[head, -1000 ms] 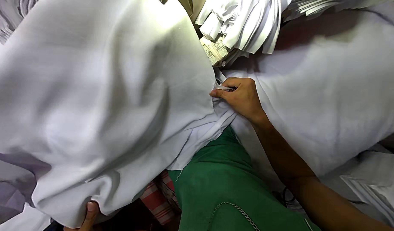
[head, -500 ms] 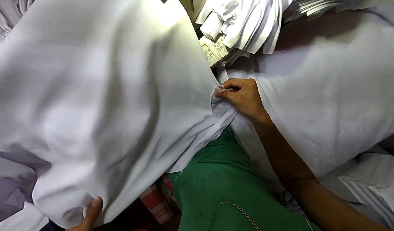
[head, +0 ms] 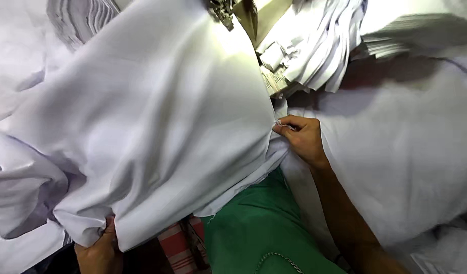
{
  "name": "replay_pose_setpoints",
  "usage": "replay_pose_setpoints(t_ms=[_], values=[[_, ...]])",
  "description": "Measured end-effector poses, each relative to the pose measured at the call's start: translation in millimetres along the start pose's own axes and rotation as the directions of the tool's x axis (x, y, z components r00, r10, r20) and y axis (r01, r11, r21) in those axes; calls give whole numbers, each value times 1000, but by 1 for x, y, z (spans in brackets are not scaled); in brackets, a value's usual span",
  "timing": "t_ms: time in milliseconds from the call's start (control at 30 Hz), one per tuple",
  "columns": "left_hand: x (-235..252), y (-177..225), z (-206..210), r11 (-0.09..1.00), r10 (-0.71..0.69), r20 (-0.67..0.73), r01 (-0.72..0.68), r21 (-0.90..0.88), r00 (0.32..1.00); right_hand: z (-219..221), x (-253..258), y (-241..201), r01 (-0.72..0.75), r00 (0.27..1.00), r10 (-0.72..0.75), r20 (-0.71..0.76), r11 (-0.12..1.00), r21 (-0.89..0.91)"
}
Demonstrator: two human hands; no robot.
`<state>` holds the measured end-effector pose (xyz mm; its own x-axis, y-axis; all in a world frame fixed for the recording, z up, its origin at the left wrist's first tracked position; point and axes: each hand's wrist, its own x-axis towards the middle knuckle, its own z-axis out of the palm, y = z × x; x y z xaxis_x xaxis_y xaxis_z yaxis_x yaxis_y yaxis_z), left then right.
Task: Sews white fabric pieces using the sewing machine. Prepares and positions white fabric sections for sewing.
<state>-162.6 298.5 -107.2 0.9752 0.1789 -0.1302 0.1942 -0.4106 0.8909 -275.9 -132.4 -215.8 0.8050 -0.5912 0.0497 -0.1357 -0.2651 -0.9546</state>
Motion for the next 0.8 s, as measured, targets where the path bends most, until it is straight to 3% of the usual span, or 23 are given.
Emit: replay_pose_setpoints(t_ms=[233,367,633,800], values=[[11,12,-2,995,58,-47,-62,-83,997,2,9,-5,-23,1000,24,-12,997,67],[28,22,-8,988,118,-52,-123,-96,992,5,29,-8,57,998,-57,0,998,34],[91,10,-59,943,296,64,-280,-180,953,10,68,-30,140,990,-140,31,990,11],[111,27,-62,941,313,117,-291,-171,943,13,93,-46,171,984,-171,46,985,-5]])
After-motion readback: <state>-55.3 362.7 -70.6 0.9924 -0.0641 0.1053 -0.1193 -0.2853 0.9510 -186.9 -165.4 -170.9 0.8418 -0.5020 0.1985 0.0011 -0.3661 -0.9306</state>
